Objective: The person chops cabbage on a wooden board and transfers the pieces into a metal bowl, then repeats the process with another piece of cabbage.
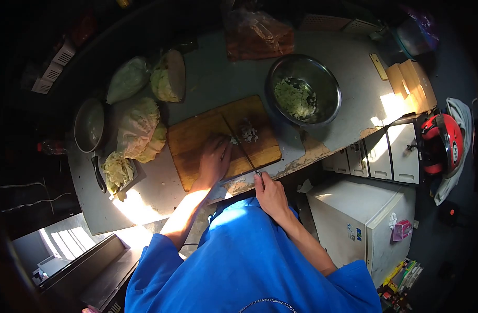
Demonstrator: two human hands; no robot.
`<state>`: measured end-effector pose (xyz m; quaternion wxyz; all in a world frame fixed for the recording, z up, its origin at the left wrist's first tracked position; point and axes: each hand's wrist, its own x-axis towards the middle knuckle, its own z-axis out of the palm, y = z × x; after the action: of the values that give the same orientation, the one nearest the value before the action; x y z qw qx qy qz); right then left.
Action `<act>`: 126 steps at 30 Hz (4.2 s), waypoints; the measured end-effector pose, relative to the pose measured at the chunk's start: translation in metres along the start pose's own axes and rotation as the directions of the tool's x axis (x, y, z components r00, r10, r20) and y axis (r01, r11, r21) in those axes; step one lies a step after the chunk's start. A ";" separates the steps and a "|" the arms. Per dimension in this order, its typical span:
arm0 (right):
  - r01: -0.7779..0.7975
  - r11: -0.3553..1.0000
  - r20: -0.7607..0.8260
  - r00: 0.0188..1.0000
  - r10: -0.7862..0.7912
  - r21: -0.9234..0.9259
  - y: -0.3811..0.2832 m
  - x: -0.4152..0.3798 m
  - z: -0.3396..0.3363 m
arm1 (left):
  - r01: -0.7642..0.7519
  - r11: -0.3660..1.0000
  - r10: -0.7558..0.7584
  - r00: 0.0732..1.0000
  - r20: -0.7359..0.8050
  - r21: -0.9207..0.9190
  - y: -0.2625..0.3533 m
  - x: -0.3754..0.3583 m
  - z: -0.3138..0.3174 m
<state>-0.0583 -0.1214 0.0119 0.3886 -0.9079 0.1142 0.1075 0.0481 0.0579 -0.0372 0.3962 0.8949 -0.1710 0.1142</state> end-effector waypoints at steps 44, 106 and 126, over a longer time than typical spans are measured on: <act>-0.005 0.992 0.040 0.999 0.010 -0.128 -0.013 -0.005 0.017 | 0.305 0.938 -0.312 0.950 -0.017 -0.162 -0.003 -0.007 -0.001; -0.008 0.999 0.095 0.995 0.013 -0.052 -0.026 -0.007 0.012 | 0.061 0.989 -0.052 0.996 -0.066 0.137 -0.010 -0.008 -0.010; -0.037 0.998 0.015 0.999 0.038 -0.054 -0.027 -0.004 -0.003 | 0.017 0.997 -0.013 0.999 -0.050 0.073 -0.011 -0.003 -0.011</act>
<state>-0.0537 -0.1050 0.0330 0.3628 -0.9149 0.1253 0.1250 0.0492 0.0739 -0.0387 0.3680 0.9070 -0.1500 0.1393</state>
